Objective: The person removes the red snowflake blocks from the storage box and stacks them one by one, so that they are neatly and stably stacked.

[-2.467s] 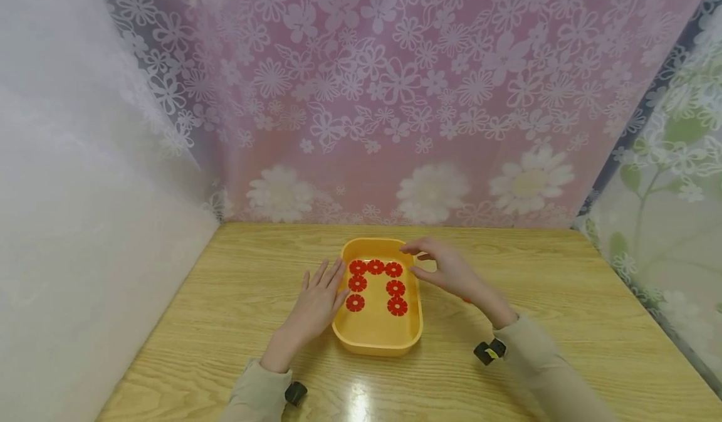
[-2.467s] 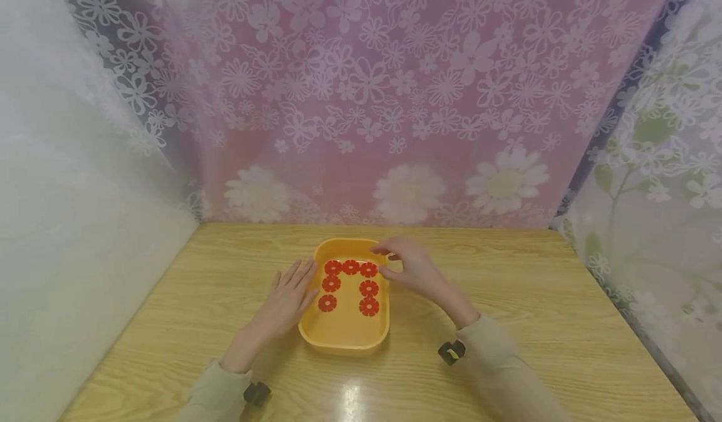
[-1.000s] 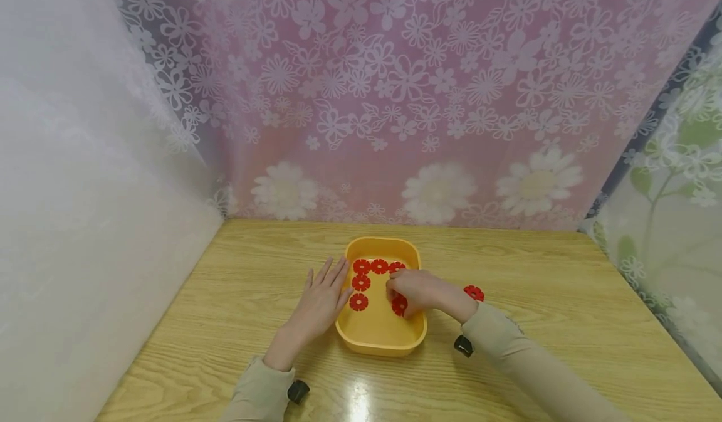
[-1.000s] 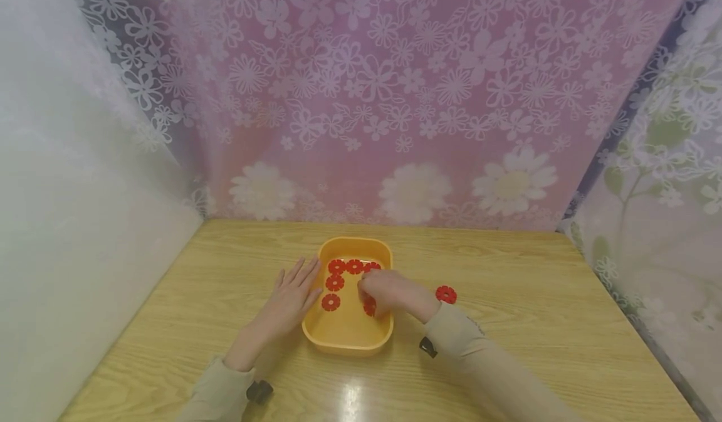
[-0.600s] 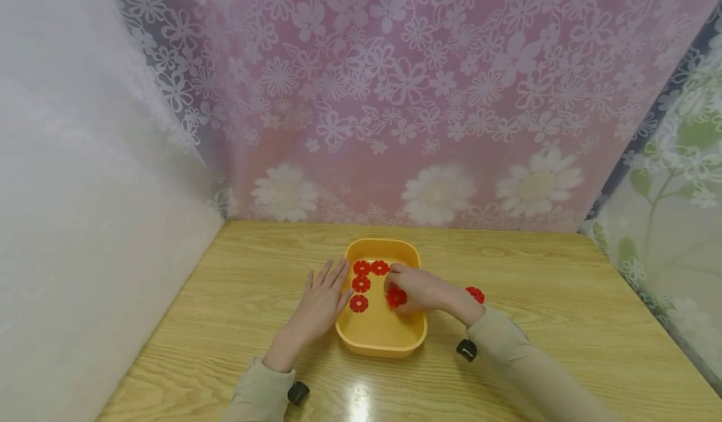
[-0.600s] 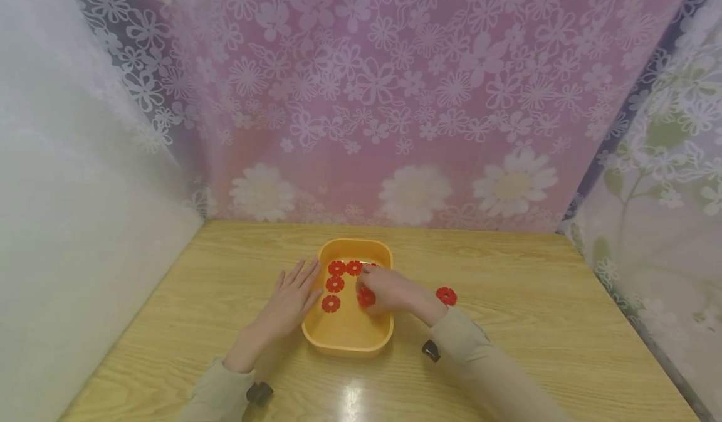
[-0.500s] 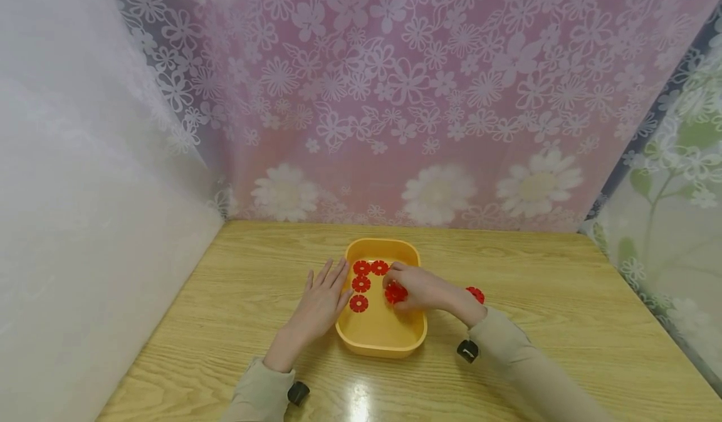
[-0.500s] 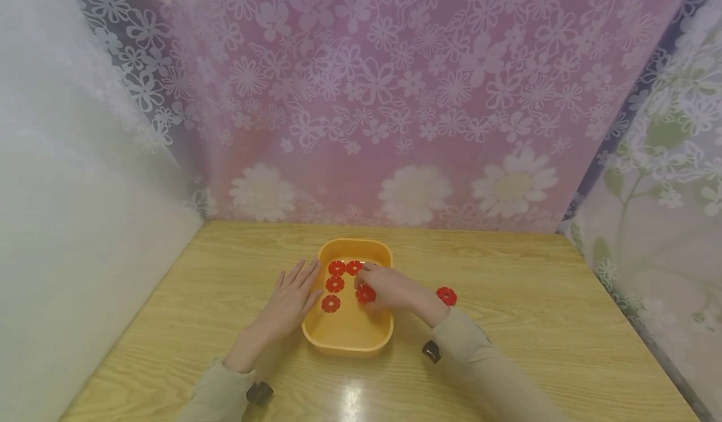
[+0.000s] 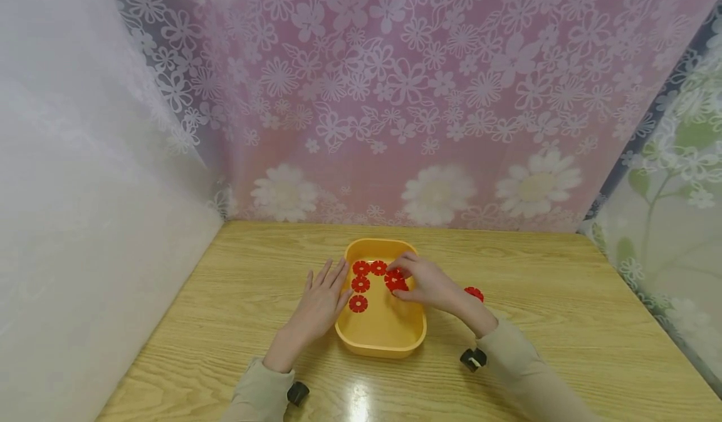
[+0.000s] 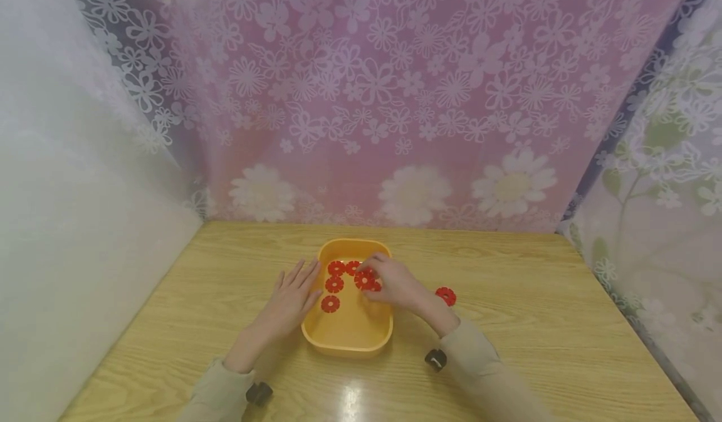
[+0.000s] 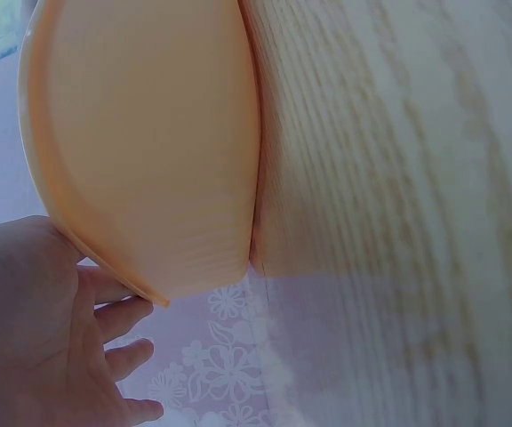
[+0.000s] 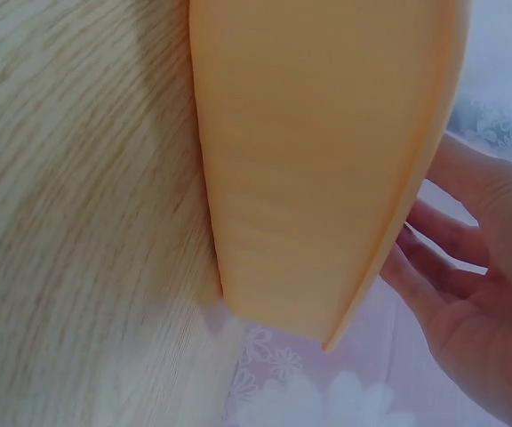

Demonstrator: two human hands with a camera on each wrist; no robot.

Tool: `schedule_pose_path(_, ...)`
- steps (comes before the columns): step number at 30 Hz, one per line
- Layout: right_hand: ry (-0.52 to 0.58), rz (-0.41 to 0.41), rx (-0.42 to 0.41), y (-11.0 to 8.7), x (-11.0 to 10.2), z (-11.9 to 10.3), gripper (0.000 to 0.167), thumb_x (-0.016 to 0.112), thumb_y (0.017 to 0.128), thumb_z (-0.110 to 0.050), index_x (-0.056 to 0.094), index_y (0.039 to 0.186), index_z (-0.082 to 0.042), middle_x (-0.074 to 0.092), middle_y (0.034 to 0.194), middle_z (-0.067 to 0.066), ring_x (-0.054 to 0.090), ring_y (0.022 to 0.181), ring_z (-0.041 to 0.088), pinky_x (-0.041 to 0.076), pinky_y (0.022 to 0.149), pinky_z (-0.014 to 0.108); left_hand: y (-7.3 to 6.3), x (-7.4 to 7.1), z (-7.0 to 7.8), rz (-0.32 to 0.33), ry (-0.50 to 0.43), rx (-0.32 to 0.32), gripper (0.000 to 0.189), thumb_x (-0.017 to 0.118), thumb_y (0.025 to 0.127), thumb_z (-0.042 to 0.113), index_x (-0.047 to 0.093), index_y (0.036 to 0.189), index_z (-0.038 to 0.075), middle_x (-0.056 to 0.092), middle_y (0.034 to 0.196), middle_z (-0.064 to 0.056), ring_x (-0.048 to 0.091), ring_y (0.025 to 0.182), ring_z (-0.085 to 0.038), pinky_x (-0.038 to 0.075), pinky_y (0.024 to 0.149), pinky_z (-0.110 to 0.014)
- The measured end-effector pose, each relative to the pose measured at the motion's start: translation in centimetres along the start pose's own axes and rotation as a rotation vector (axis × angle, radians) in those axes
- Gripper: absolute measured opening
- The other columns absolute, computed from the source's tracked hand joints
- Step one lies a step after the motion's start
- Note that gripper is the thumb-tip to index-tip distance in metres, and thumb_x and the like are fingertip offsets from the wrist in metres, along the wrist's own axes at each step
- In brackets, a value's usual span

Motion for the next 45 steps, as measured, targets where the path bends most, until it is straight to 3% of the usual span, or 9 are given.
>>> schedule_pose_path(7, 0.008, 0.091, 0.071, -0.9, -1.0, 0.2, 0.038, 0.083, 0.083, -0.012, 0.07, 0.119, -0.007, 0.064, 0.111, 0.009, 0.067, 0.094, 0.026, 0.058, 0.078, 0.036, 0.0, 0.1, 0.0, 0.0, 0.003, 0.003, 0.059, 0.045, 0.11, 0.034, 0.031, 0.159, 0.004, 0.028, 0.165, -0.013, 0.017, 0.154, -0.036, 0.016, 0.119, -0.066)
schedule_pose_path(16, 0.0, 0.167, 0.074, -2.3, -2.4, 1.1, 0.041, 0.085, 0.081, -0.008, 0.07, 0.119, -0.002, 0.064, 0.111, 0.012, 0.069, 0.089, 0.029, 0.06, 0.078, 0.046, 0.0, 0.2, -0.1, -0.001, 0.001, 0.004, 0.06, 0.044, 0.11, 0.035, 0.031, 0.159, 0.004, 0.028, 0.165, -0.013, 0.017, 0.154, -0.036, 0.015, 0.119, -0.066)
schedule_pose_path(23, -0.047, 0.239, 0.08, -3.8, -3.6, 2.4, 0.041, 0.086, 0.08, -0.007, 0.07, 0.118, -0.003, 0.063, 0.108, 0.01, 0.068, 0.085, 0.025, 0.06, 0.077, 0.043, 0.0, 0.3, -0.2, -0.001, -0.008, 0.004, 0.059, 0.047, 0.109, 0.031, 0.031, 0.159, 0.004, 0.027, 0.166, -0.013, 0.016, 0.154, -0.036, 0.015, 0.119, -0.066)
schedule_pose_path(35, -0.086, 0.31, 0.111, -6.3, -5.7, 4.1, 0.042, 0.086, 0.078, -0.002, 0.071, 0.118, -0.003, 0.063, 0.107, 0.013, 0.065, 0.077, 0.021, 0.061, 0.074, 0.043, 0.0, 0.4, -0.3, 0.014, 0.007, 0.006, 0.061, 0.05, 0.108, 0.03, 0.03, 0.159, 0.004, 0.028, 0.165, -0.013, 0.018, 0.154, -0.036, 0.018, 0.118, -0.068)
schedule_pose_path(45, -0.093, 0.324, 0.163, -8.5, -6.4, 6.2, 0.043, 0.084, 0.079, -0.003, 0.07, 0.121, -0.001, 0.062, 0.105, 0.015, 0.067, 0.079, 0.027, 0.06, 0.074, 0.048, 0.0, 0.3, -0.1, 0.02, 0.001, 0.013, 0.059, 0.049, 0.109, 0.031, 0.032, 0.159, 0.004, 0.03, 0.165, -0.013, 0.019, 0.153, -0.037, 0.019, 0.117, -0.068)
Point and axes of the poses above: each hand's wrist, its own y-axis towards the middle knuckle, its own x-axis out of the palm, z = x × y, the point moved 4 cm from there along y, towards the middle knuckle
